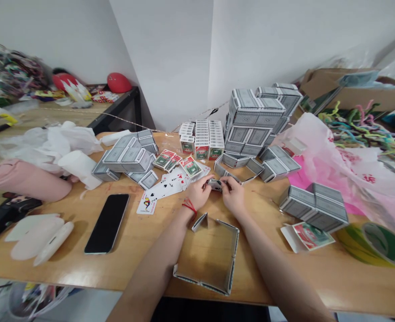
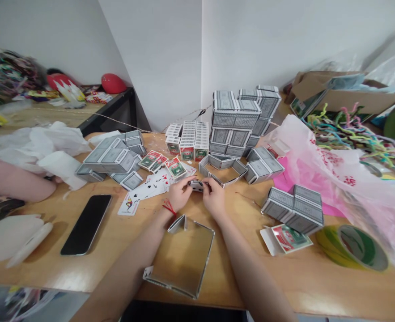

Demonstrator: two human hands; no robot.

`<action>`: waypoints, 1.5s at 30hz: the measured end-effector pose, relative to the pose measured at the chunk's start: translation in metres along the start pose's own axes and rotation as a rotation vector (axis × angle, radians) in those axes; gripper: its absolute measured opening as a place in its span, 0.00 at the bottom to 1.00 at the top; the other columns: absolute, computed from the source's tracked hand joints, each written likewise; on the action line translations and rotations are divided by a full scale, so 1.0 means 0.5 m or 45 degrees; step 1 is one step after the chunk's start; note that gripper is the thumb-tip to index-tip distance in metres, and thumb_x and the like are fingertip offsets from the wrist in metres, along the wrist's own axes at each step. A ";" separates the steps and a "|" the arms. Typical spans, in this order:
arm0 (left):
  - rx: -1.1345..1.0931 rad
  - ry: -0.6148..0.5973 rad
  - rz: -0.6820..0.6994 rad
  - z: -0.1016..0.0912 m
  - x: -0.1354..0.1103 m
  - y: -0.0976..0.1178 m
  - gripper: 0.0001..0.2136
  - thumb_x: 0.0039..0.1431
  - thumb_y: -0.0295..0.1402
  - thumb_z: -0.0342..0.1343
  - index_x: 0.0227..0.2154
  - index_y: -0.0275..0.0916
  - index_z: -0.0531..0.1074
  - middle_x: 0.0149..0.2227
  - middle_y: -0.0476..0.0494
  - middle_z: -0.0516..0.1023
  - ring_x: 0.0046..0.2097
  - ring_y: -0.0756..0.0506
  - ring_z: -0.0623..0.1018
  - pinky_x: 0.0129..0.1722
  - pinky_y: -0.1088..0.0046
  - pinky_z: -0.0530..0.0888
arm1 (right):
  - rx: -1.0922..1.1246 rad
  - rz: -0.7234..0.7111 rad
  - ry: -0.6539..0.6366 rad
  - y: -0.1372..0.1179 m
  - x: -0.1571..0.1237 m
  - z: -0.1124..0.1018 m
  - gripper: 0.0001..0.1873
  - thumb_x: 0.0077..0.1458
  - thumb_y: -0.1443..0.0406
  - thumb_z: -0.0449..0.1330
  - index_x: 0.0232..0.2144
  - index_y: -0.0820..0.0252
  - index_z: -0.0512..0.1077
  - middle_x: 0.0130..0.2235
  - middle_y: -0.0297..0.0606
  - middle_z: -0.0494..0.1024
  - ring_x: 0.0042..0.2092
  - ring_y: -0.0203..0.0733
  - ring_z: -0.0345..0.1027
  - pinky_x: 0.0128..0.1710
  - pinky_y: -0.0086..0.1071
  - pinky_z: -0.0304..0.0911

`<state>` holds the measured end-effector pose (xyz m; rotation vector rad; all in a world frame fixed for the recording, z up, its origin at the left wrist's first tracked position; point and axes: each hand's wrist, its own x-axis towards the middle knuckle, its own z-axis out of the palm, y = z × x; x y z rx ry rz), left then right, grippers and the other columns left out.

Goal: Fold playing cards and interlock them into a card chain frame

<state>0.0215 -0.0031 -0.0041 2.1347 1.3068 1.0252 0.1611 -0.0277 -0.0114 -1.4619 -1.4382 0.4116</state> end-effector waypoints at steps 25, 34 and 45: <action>0.235 0.086 0.360 0.011 -0.005 -0.005 0.13 0.56 0.26 0.44 0.43 0.40 0.69 0.32 0.46 0.77 0.33 0.50 0.75 0.35 0.72 0.71 | -0.168 -0.137 0.054 0.007 -0.001 -0.002 0.11 0.53 0.67 0.48 0.31 0.57 0.71 0.30 0.36 0.76 0.33 0.40 0.68 0.35 0.32 0.62; 0.260 0.044 0.420 0.010 -0.007 0.000 0.16 0.55 0.25 0.44 0.45 0.38 0.67 0.35 0.46 0.77 0.37 0.50 0.75 0.40 0.73 0.72 | -0.233 -0.120 0.082 0.010 -0.001 -0.006 0.12 0.52 0.67 0.48 0.32 0.57 0.71 0.32 0.37 0.77 0.34 0.40 0.69 0.36 0.32 0.62; 0.260 -0.037 0.430 0.002 -0.012 0.007 0.19 0.54 0.24 0.43 0.49 0.38 0.63 0.39 0.45 0.76 0.38 0.51 0.75 0.40 0.74 0.72 | -0.300 -0.089 0.092 0.009 -0.001 -0.011 0.13 0.52 0.66 0.47 0.32 0.57 0.72 0.31 0.37 0.77 0.32 0.40 0.69 0.34 0.31 0.62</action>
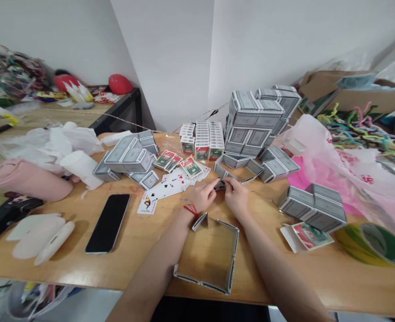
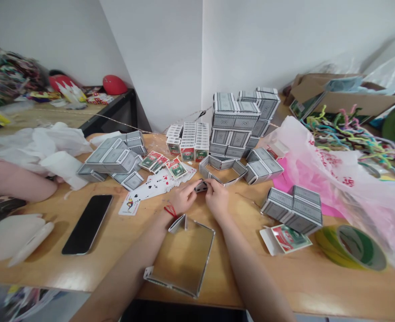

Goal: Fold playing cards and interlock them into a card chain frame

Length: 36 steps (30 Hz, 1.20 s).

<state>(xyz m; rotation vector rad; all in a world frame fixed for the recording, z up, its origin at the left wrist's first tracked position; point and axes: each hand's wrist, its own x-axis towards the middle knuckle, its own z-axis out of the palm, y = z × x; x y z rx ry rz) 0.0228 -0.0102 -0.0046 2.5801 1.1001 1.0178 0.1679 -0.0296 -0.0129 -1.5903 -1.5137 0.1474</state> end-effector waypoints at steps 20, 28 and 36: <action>-0.073 0.050 -0.165 0.006 0.003 -0.003 0.14 0.57 0.25 0.44 0.44 0.40 0.66 0.38 0.45 0.76 0.38 0.49 0.75 0.39 0.72 0.72 | 0.126 -0.016 -0.031 -0.003 -0.001 0.005 0.12 0.53 0.65 0.48 0.32 0.57 0.72 0.32 0.37 0.77 0.32 0.40 0.69 0.34 0.32 0.63; -0.250 0.062 -0.155 0.007 0.010 -0.003 0.19 0.55 0.21 0.42 0.50 0.39 0.59 0.48 0.42 0.70 0.49 0.48 0.71 0.48 0.68 0.70 | 0.153 0.077 -0.003 0.002 0.000 0.007 0.11 0.51 0.64 0.49 0.31 0.58 0.71 0.28 0.36 0.75 0.28 0.40 0.67 0.31 0.32 0.62; -0.295 0.229 -0.318 0.008 0.012 -0.007 0.13 0.56 0.27 0.45 0.45 0.37 0.62 0.43 0.41 0.73 0.43 0.48 0.73 0.41 0.70 0.72 | 0.302 0.128 -0.071 0.005 0.001 0.015 0.12 0.51 0.60 0.51 0.37 0.59 0.68 0.31 0.37 0.74 0.25 0.36 0.64 0.27 0.30 0.62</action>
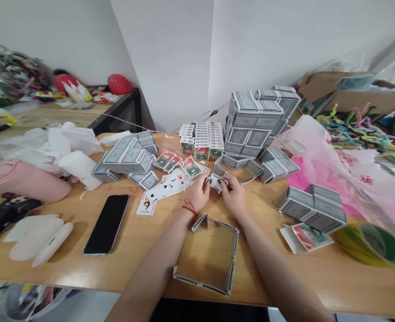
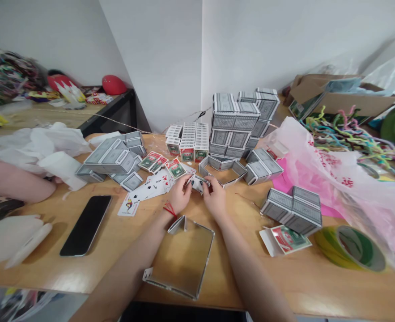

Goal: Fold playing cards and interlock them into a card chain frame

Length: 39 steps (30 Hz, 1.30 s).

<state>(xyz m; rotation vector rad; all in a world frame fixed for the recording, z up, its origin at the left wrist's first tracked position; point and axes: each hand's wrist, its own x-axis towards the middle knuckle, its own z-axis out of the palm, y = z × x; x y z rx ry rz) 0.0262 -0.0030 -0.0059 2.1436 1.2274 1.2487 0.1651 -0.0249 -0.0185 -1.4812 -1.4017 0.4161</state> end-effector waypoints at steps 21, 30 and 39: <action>0.013 0.085 0.037 -0.005 0.002 0.001 0.12 0.55 0.24 0.45 0.41 0.38 0.68 0.39 0.43 0.74 0.41 0.49 0.73 0.40 0.71 0.72 | -0.518 -0.282 -0.020 -0.009 -0.013 0.003 0.14 0.52 0.62 0.50 0.34 0.60 0.73 0.28 0.39 0.77 0.26 0.38 0.70 0.27 0.28 0.61; -0.012 0.045 0.065 -0.008 0.004 0.003 0.12 0.54 0.23 0.45 0.40 0.38 0.68 0.38 0.44 0.74 0.41 0.49 0.73 0.42 0.71 0.72 | 0.125 0.033 -0.249 -0.002 -0.002 0.005 0.15 0.50 0.57 0.53 0.35 0.60 0.69 0.26 0.36 0.74 0.24 0.36 0.67 0.24 0.30 0.63; -0.032 0.093 -0.046 -0.002 0.002 0.001 0.15 0.53 0.26 0.49 0.46 0.37 0.63 0.44 0.40 0.70 0.44 0.48 0.71 0.42 0.70 0.72 | 0.413 0.288 -0.198 0.001 0.007 0.009 0.15 0.48 0.53 0.54 0.30 0.58 0.64 0.22 0.32 0.69 0.18 0.34 0.61 0.16 0.29 0.59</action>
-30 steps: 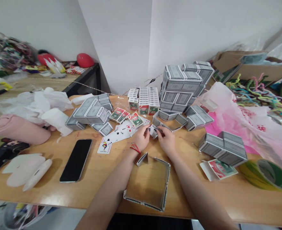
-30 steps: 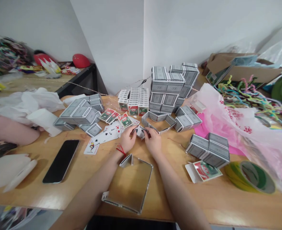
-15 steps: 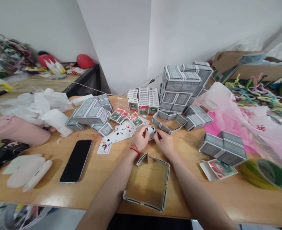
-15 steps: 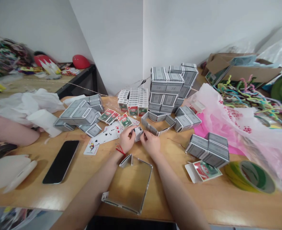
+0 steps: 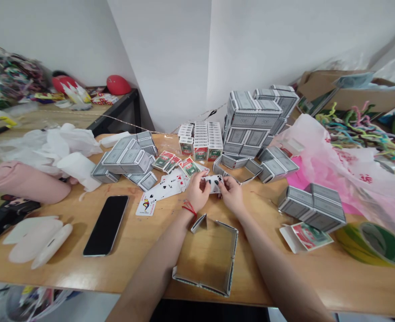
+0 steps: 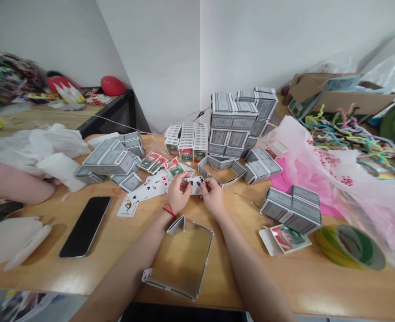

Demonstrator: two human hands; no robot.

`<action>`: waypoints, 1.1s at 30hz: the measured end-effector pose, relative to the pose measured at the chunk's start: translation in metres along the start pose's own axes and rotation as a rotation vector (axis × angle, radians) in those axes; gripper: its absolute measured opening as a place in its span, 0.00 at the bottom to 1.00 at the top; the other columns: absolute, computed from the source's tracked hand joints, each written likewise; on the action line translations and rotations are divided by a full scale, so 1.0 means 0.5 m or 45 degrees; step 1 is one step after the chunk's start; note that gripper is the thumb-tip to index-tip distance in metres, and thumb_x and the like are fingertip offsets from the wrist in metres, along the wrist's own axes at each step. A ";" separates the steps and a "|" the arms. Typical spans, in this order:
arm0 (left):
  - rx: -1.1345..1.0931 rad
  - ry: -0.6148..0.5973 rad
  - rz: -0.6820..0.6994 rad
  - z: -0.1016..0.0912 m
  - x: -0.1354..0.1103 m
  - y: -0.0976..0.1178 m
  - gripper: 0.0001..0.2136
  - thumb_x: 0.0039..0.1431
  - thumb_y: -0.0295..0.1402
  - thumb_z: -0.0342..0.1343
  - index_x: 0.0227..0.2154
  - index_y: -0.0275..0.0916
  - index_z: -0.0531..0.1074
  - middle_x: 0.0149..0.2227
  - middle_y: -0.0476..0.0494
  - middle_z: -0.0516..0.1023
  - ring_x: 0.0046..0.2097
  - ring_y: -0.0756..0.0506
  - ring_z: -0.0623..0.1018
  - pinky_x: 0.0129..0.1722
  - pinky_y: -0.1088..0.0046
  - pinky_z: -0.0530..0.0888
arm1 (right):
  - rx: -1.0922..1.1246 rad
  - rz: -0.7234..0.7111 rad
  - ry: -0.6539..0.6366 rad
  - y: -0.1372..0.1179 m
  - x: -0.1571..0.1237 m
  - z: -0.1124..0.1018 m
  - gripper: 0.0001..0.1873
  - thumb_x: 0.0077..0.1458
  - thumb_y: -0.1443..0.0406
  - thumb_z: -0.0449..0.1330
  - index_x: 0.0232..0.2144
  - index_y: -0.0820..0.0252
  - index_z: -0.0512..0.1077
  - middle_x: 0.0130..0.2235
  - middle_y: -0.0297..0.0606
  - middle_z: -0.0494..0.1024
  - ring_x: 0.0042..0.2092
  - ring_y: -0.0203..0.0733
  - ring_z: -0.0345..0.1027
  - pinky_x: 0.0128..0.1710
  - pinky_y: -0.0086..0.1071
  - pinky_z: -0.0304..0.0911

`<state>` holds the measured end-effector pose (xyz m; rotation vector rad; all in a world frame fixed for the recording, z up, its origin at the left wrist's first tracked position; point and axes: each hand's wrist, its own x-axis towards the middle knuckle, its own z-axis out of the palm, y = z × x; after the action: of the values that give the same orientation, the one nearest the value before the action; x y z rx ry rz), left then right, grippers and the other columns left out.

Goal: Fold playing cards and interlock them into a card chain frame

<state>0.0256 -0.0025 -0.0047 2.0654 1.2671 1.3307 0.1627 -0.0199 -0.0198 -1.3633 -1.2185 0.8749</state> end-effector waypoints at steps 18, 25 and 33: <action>-0.157 0.060 -0.129 0.002 0.000 -0.010 0.07 0.54 0.31 0.51 0.36 0.38 0.69 0.34 0.45 0.74 0.31 0.52 0.73 0.29 0.77 0.71 | 0.282 0.072 0.059 -0.021 0.000 0.000 0.14 0.41 0.57 0.61 0.31 0.58 0.71 0.25 0.33 0.73 0.20 0.33 0.61 0.19 0.30 0.58; -0.200 0.103 -0.214 0.003 0.002 -0.020 0.09 0.56 0.34 0.49 0.38 0.39 0.69 0.36 0.43 0.74 0.33 0.50 0.74 0.31 0.75 0.73 | 0.628 0.115 -0.013 -0.031 -0.002 -0.003 0.12 0.41 0.61 0.63 0.31 0.58 0.73 0.27 0.33 0.73 0.24 0.33 0.64 0.27 0.31 0.61; -0.634 0.053 -0.497 0.008 -0.001 -0.016 0.12 0.54 0.40 0.50 0.35 0.37 0.66 0.29 0.47 0.73 0.23 0.52 0.73 0.19 0.78 0.71 | 0.939 0.252 -0.153 -0.032 0.001 -0.009 0.07 0.41 0.62 0.64 0.25 0.58 0.73 0.22 0.31 0.71 0.24 0.31 0.61 0.24 0.28 0.57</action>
<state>0.0253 0.0020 -0.0126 1.3800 1.1344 1.3379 0.1640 -0.0220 -0.0035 -0.8394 -0.7252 1.3909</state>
